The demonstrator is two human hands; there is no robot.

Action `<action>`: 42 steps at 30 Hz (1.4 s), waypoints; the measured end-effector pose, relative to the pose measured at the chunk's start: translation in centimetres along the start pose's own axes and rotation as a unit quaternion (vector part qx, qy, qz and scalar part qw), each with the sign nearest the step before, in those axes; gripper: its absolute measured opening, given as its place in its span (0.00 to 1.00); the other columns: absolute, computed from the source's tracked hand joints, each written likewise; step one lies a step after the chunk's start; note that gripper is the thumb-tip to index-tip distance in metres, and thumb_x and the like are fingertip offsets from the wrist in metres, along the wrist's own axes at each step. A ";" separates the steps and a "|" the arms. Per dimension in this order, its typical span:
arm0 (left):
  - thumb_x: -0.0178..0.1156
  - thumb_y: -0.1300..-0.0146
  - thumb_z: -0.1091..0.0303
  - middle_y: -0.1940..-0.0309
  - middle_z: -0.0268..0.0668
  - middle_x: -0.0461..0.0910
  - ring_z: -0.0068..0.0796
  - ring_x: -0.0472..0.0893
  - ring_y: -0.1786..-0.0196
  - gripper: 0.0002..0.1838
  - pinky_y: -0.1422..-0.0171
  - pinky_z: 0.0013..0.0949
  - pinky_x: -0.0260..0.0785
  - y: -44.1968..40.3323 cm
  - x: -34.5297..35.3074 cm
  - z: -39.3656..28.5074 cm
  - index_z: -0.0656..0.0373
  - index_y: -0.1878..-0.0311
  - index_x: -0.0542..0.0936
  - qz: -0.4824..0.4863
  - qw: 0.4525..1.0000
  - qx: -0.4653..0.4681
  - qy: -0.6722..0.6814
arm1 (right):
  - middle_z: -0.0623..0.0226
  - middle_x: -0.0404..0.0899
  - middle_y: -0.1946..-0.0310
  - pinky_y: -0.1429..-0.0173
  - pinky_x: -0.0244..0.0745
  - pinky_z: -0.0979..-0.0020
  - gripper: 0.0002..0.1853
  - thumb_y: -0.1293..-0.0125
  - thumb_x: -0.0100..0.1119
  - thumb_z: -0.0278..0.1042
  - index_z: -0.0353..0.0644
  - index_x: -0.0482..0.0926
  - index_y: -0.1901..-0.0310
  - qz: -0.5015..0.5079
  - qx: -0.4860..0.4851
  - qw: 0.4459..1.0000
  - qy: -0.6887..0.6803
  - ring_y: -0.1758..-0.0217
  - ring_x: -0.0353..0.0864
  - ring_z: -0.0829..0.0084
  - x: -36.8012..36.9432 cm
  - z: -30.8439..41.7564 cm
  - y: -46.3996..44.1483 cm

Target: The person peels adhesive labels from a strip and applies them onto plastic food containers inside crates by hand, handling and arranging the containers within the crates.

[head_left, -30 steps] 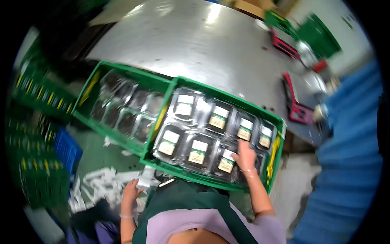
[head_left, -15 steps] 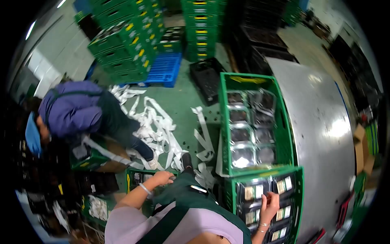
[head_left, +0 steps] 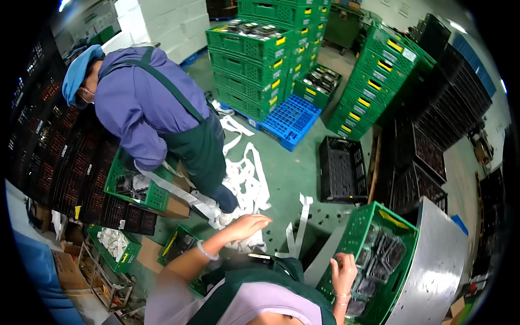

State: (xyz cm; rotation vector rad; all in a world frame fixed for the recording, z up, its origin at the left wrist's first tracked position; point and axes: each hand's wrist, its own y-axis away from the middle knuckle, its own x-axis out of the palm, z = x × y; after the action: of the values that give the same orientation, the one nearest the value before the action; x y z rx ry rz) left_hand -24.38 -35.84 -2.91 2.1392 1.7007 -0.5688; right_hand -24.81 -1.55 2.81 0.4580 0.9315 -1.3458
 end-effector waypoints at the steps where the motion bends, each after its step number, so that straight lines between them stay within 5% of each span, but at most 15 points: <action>1: 0.41 0.32 0.57 0.50 0.41 0.75 0.34 0.72 0.46 0.20 0.42 0.33 0.62 -0.7 -3.2 -4.5 0.61 0.47 0.73 0.024 0.990 -0.013 0.137 | 0.63 0.72 0.73 0.74 0.67 0.70 0.11 0.50 0.65 0.30 0.39 0.74 0.67 0.027 -0.017 0.999 -0.009 0.78 0.73 0.67 0.9 1.0 -2.3; 2: 0.37 0.31 0.57 0.48 0.42 0.73 0.34 0.70 0.43 0.22 0.39 0.36 0.60 -1.0 -5.4 -7.6 0.63 0.46 0.72 0.042 0.958 0.045 0.281 | 0.63 0.72 0.73 0.74 0.68 0.69 0.11 0.51 0.65 0.30 0.39 0.74 0.67 0.054 -0.030 0.998 -0.015 0.78 0.73 0.67 1.7 1.9 -4.4; 4: 0.33 0.33 0.46 0.41 0.45 0.66 0.42 0.63 0.37 0.32 0.33 0.41 0.51 -1.1 -9.8 -14.5 0.65 0.42 0.68 0.080 0.933 0.292 0.195 | 0.63 0.72 0.73 0.73 0.69 0.68 0.12 0.51 0.65 0.33 0.41 0.74 0.67 0.093 -0.096 0.991 -0.003 0.76 0.75 0.64 3.5 2.8 -8.5; 6: 0.36 0.37 0.38 0.34 0.49 0.53 0.47 0.47 0.29 0.41 0.30 0.47 0.39 -1.7 -11.9 -17.7 0.67 0.35 0.57 0.184 0.850 0.392 0.300 | 0.62 0.73 0.72 0.71 0.71 0.64 0.12 0.51 0.64 0.37 0.42 0.75 0.67 0.126 -0.134 0.983 0.014 0.74 0.76 0.59 5.9 2.9 -12.6; 7: 0.36 0.46 0.28 0.34 0.53 0.53 0.59 0.51 0.33 0.50 0.33 0.56 0.42 -2.2 -12.6 -18.7 0.68 0.36 0.58 0.219 0.826 0.414 0.312 | 0.62 0.73 0.72 0.71 0.71 0.64 0.12 0.51 0.65 0.37 0.42 0.75 0.67 0.139 -0.145 0.979 0.015 0.74 0.76 0.59 6.9 3.0 -14.6; 8: 0.41 0.44 0.30 0.33 0.53 0.49 0.54 0.50 0.32 0.49 0.33 0.54 0.42 -2.6 -13.1 -19.1 0.69 0.36 0.57 0.250 0.809 0.398 0.353 | 0.63 0.73 0.72 0.71 0.71 0.64 0.13 0.51 0.65 0.38 0.42 0.75 0.67 0.151 -0.158 0.976 0.014 0.73 0.76 0.59 7.9 3.0 -16.5; 10: 0.49 0.46 0.34 0.36 0.61 0.51 0.58 0.53 0.33 0.51 0.35 0.59 0.44 -6.0 -12.7 -17.5 0.76 0.37 0.55 0.165 0.763 0.525 0.339 | 0.64 0.73 0.73 0.70 0.71 0.64 0.13 0.51 0.65 0.39 0.43 0.76 0.66 0.174 -0.174 0.969 0.000 0.73 0.76 0.59 9.8 2.6 -20.4; 13: 0.49 0.48 0.32 0.35 0.64 0.45 0.61 0.45 0.32 0.54 0.34 0.60 0.39 -10.1 -16.0 -14.8 0.78 0.37 0.51 0.203 0.797 0.472 0.318 | 0.64 0.73 0.73 0.70 0.71 0.64 0.13 0.51 0.65 0.39 0.43 0.76 0.66 0.180 -0.179 0.967 -0.017 0.73 0.76 0.60 12.0 1.2 -26.4; 17: 0.50 0.38 0.49 0.39 0.51 0.61 0.43 0.61 0.36 0.33 0.39 0.44 0.58 -18.1 -19.8 -11.3 0.70 0.40 0.63 -0.076 0.872 0.198 0.441 | 0.64 0.74 0.73 0.70 0.71 0.65 0.11 0.52 0.65 0.36 0.42 0.76 0.68 0.163 -0.198 0.966 -0.011 0.72 0.76 0.60 14.6 -1.8 -37.9; 20: 0.53 0.37 0.66 0.60 0.41 0.77 0.28 0.76 0.57 0.13 0.57 0.27 0.68 -27.0 -22.0 -4.1 0.66 0.54 0.73 -0.315 0.837 0.013 0.447 | 0.63 0.73 0.74 0.71 0.70 0.65 0.12 0.55 0.67 0.32 0.41 0.76 0.69 0.155 -0.202 0.966 -0.034 0.73 0.76 0.61 18.3 -2.5 -48.3; 23: 0.52 0.36 0.68 0.76 0.31 0.71 0.18 0.70 0.74 0.06 0.70 0.21 0.61 -30.9 -23.2 -0.1 0.58 0.68 0.71 -0.381 0.738 -0.084 0.550 | 0.63 0.73 0.75 0.74 0.69 0.68 0.12 0.54 0.67 0.32 0.40 0.76 0.70 0.197 -0.264 0.938 -0.111 0.78 0.75 0.65 20.0 3.1 -56.7; 27: 0.50 0.35 0.62 0.80 0.28 0.70 0.15 0.68 0.78 0.10 0.75 0.19 0.58 -31.9 -24.4 3.6 0.58 0.67 0.71 -0.465 0.696 -0.154 0.525 | 0.65 0.74 0.75 0.75 0.70 0.72 0.12 0.51 0.66 0.35 0.41 0.76 0.67 0.309 -0.371 0.850 -0.212 0.79 0.76 0.70 23.8 11.8 -63.2; 34: 0.45 0.32 0.59 0.87 0.27 0.63 0.17 0.59 0.85 0.15 0.81 0.21 0.48 -32.8 -28.5 11.7 0.56 0.73 0.67 -0.585 0.630 -0.074 0.506 | 0.66 0.75 0.74 0.72 0.71 0.71 0.11 0.50 0.65 0.35 0.43 0.76 0.65 0.405 -0.436 0.760 -0.261 0.76 0.77 0.68 31.6 21.1 -70.4; 39: 0.37 0.30 0.52 0.89 0.30 0.59 0.21 0.56 0.85 0.24 0.80 0.25 0.48 -34.4 -36.4 18.8 0.53 0.82 0.60 -0.586 0.594 -0.050 0.548 | 0.65 0.74 0.75 0.73 0.69 0.67 0.11 0.50 0.65 0.38 0.44 0.76 0.67 0.377 -0.465 0.774 -0.207 0.77 0.75 0.64 40.9 22.4 -77.5; 42: 0.36 0.30 0.53 0.87 0.32 0.60 0.22 0.57 0.82 0.25 0.76 0.25 0.50 -35.8 -42.8 20.1 0.54 0.83 0.59 -0.574 0.657 -0.001 0.488 | 0.65 0.74 0.77 0.73 0.69 0.67 0.12 0.50 0.65 0.40 0.44 0.76 0.68 0.394 -0.456 0.780 -0.169 0.77 0.75 0.63 45.4 24.6 -81.4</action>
State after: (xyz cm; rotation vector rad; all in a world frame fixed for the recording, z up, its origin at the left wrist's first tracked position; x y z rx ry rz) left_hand -69.71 -73.82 0.95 0.9755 3.5666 0.5362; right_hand -96.98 -65.38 -0.49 -0.1679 0.8278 -0.1042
